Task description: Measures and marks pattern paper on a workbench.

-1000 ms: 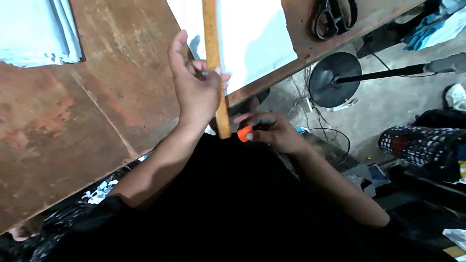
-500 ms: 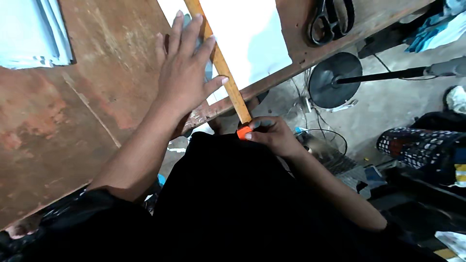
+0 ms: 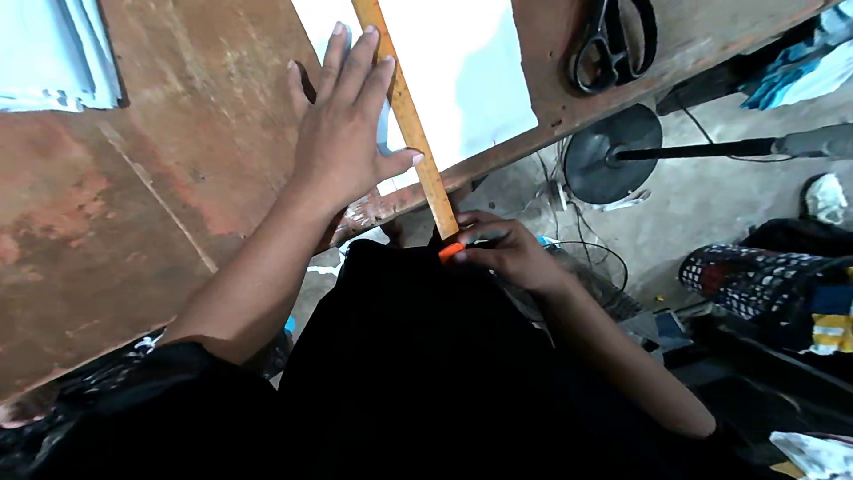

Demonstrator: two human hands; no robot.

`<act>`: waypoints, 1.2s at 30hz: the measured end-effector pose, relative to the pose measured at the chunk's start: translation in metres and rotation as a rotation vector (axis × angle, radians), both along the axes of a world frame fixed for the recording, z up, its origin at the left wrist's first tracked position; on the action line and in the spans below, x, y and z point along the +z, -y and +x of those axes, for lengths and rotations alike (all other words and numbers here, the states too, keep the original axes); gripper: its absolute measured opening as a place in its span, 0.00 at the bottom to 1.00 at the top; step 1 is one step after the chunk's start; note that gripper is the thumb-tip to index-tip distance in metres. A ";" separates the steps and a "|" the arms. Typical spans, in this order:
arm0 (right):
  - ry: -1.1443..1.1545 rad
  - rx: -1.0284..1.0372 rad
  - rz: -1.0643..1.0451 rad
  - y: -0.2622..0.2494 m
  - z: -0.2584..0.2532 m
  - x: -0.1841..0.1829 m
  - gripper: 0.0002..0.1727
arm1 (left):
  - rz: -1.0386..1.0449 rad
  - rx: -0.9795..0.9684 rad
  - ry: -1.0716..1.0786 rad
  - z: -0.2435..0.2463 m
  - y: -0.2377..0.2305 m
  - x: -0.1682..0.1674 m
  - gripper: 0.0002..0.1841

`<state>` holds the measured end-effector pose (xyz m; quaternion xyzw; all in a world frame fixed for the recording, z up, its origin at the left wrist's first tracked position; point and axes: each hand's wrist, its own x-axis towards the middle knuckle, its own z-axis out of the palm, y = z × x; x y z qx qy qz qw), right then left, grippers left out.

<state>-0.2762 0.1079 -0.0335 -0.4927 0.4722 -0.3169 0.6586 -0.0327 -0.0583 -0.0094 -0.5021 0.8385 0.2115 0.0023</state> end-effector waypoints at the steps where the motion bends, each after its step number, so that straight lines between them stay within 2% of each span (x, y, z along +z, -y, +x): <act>1: -0.055 -0.002 -0.031 0.003 -0.005 0.003 0.05 | 0.002 0.001 0.005 0.000 0.000 0.000 0.54; 6: -0.325 -0.172 -0.175 0.051 0.006 0.035 0.09 | -0.011 0.014 -0.014 0.000 0.000 -0.001 0.55; 10: -0.629 -0.166 -0.229 0.120 0.040 0.048 0.21 | 0.017 0.053 -0.022 -0.003 0.001 0.002 0.54; 12: -0.728 -0.157 -0.245 0.150 0.055 0.048 0.23 | 0.006 0.070 -0.037 -0.003 0.000 0.002 0.53; 16: -0.867 -0.102 -0.302 0.187 0.070 0.045 0.20 | 0.006 0.071 -0.049 -0.002 -0.002 0.001 0.52; 20: -0.960 -0.051 -0.492 0.229 0.082 0.041 0.17 | 0.022 0.055 -0.057 -0.002 -0.001 0.004 0.49; 23: -0.958 -0.175 -0.436 0.260 0.098 0.040 0.05 | 0.034 0.049 -0.056 -0.002 0.001 0.005 0.50; 24: -0.957 -0.181 -0.448 0.261 0.099 0.040 0.04 | 0.035 0.049 -0.053 -0.002 0.002 0.005 0.51; 26: -0.986 -0.104 -0.470 0.242 0.094 0.044 0.10 | 0.028 0.050 -0.060 -0.001 0.000 0.004 0.51; 28: -1.030 0.019 -0.374 0.193 0.083 0.057 0.16 | 0.033 0.042 -0.052 -0.001 0.001 0.005 0.51; 30: -0.997 0.069 -0.337 0.121 0.064 0.064 0.15 | 0.038 0.041 -0.071 -0.002 0.000 0.004 0.48; 33: -0.913 0.053 -0.327 0.025 0.024 0.062 0.14 | 0.067 0.037 -0.048 -0.002 0.002 0.007 0.53; 36: -0.730 -0.028 -0.209 -0.016 -0.004 0.037 0.13 | 0.099 0.057 -0.024 -0.004 0.003 0.012 0.53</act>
